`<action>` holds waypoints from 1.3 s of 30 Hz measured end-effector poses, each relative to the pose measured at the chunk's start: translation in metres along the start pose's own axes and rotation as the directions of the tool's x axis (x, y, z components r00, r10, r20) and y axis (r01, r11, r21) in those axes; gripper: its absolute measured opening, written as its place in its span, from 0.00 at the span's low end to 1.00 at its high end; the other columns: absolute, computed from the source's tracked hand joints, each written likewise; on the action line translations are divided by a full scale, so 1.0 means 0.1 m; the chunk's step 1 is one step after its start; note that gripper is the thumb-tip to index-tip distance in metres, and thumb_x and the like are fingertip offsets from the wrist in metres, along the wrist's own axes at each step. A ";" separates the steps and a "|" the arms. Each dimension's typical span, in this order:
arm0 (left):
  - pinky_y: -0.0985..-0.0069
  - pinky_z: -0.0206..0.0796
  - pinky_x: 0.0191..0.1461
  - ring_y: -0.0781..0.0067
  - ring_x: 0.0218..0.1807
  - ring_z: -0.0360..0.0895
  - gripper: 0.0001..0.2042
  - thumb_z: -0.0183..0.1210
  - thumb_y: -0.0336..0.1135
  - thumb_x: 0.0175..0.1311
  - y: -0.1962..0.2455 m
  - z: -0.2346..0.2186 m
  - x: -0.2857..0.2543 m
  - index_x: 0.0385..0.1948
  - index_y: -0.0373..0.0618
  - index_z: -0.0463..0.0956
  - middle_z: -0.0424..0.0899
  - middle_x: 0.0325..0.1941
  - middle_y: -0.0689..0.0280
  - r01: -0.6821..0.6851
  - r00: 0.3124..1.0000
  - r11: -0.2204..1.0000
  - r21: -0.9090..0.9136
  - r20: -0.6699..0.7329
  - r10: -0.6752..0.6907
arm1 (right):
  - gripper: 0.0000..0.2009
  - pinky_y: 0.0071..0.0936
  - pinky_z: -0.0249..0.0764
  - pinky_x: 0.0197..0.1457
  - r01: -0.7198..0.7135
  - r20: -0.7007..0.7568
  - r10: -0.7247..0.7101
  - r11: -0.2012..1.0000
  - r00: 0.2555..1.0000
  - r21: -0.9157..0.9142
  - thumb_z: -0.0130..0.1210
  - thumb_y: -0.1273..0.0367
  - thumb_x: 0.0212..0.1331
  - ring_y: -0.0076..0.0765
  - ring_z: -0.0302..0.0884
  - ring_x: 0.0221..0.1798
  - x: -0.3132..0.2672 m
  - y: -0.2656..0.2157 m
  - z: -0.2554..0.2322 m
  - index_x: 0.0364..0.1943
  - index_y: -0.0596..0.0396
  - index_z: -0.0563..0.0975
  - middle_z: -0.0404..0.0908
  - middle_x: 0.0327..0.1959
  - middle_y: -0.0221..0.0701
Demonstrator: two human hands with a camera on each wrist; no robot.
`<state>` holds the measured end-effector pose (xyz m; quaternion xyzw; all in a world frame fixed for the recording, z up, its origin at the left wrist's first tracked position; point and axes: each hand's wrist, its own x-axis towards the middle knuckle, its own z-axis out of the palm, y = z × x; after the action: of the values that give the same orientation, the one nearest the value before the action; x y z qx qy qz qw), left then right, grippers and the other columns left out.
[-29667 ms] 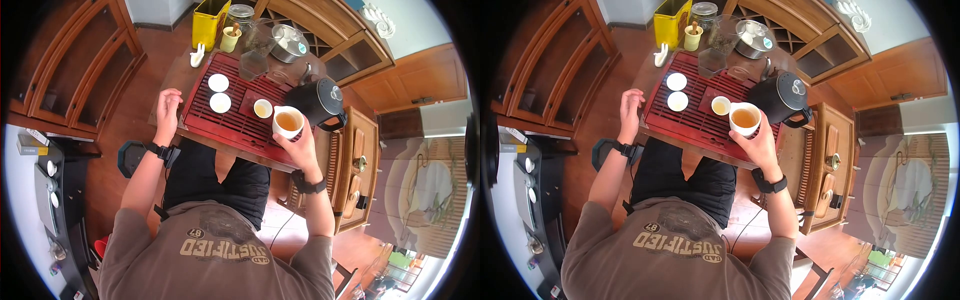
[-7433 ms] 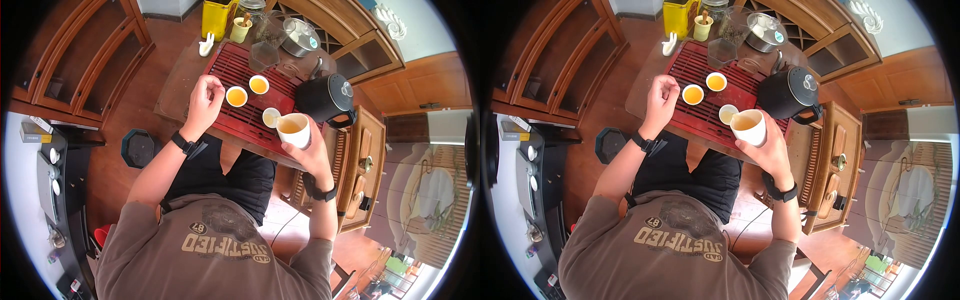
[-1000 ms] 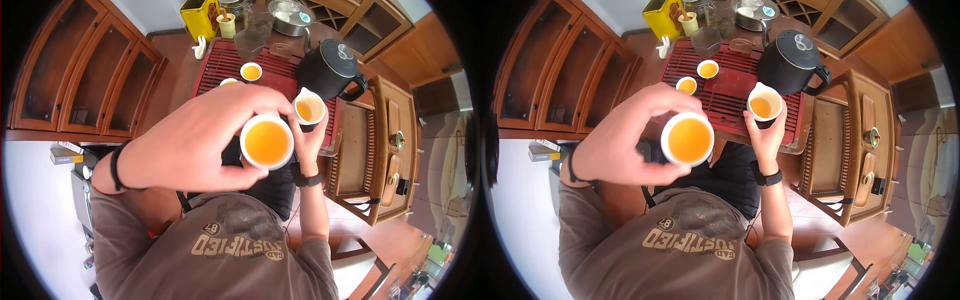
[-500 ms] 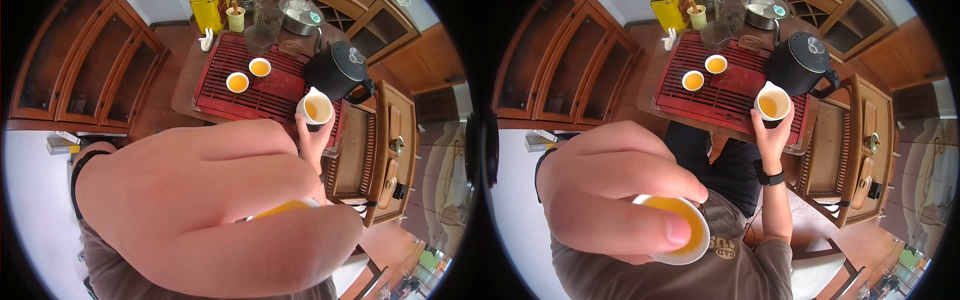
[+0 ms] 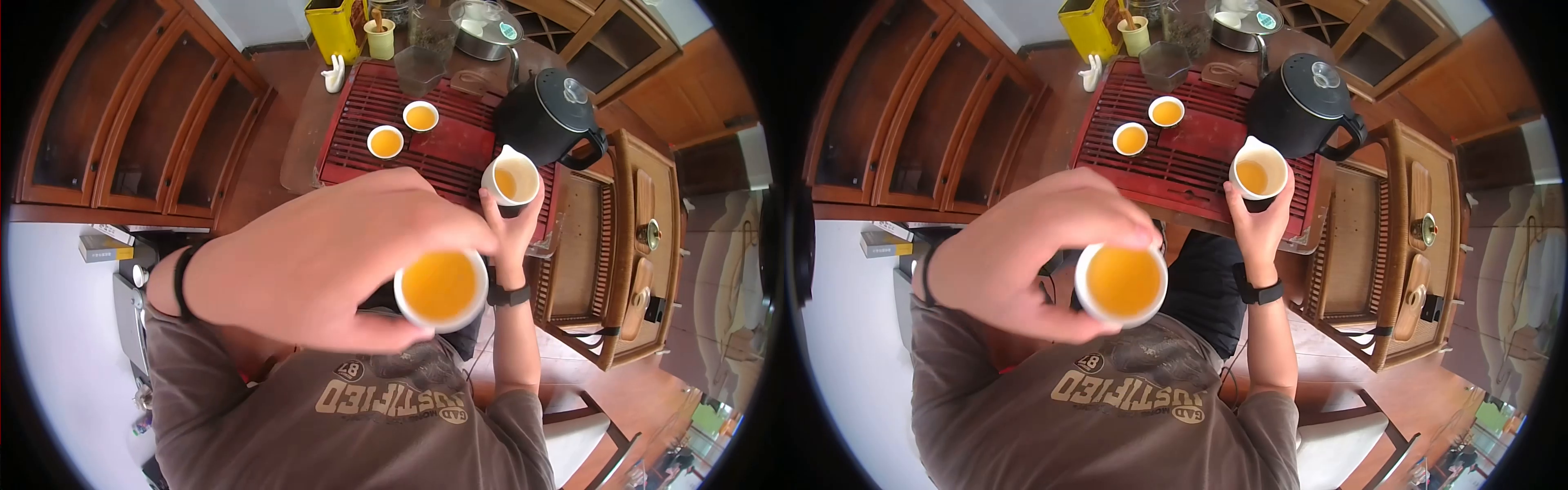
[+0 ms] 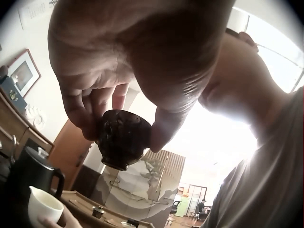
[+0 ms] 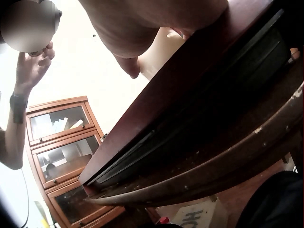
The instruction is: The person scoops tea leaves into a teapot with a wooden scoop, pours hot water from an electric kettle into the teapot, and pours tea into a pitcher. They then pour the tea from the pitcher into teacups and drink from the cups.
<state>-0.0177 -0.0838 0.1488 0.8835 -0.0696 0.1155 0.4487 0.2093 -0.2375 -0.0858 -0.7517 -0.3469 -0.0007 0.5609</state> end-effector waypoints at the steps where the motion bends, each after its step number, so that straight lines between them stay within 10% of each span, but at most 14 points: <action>1: 0.61 0.71 0.59 0.57 0.55 0.81 0.31 0.77 0.33 0.51 -0.10 0.04 0.00 0.60 0.46 0.74 0.84 0.57 0.60 0.030 1.000 0.999 0.022 -0.002 -0.030 | 0.41 0.37 0.70 0.71 0.007 0.004 -0.007 1.000 1.000 0.003 0.77 0.65 0.54 0.42 0.77 0.66 0.00 0.00 0.00 0.70 0.61 0.66 0.78 0.63 0.42; 19: 0.59 0.69 0.65 0.49 0.61 0.76 0.26 0.72 0.30 0.60 -1.66 1.06 0.35 0.58 0.40 0.70 0.79 0.56 0.54 0.192 0.916 0.940 0.282 -0.394 -0.069 | 0.43 0.40 0.72 0.70 0.014 -0.014 -0.014 1.000 1.000 -0.024 0.77 0.65 0.52 0.47 0.78 0.66 -0.01 -0.01 -0.03 0.70 0.63 0.66 0.78 0.63 0.46; 39: 0.57 0.69 0.65 0.45 0.61 0.76 0.26 0.71 0.27 0.60 -1.95 1.38 0.63 0.59 0.39 0.69 0.79 0.57 0.50 0.302 0.826 0.901 0.311 -0.558 -0.084 | 0.42 0.39 0.70 0.71 -0.012 0.046 0.010 0.999 0.999 0.041 0.77 0.66 0.53 0.43 0.76 0.67 0.03 0.00 -0.05 0.71 0.62 0.65 0.77 0.64 0.45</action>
<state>0.1069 -0.0824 -0.0643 0.8895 0.1729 0.3196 0.2769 0.2142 -0.2403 -0.0829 -0.7417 -0.3556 0.0270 0.5681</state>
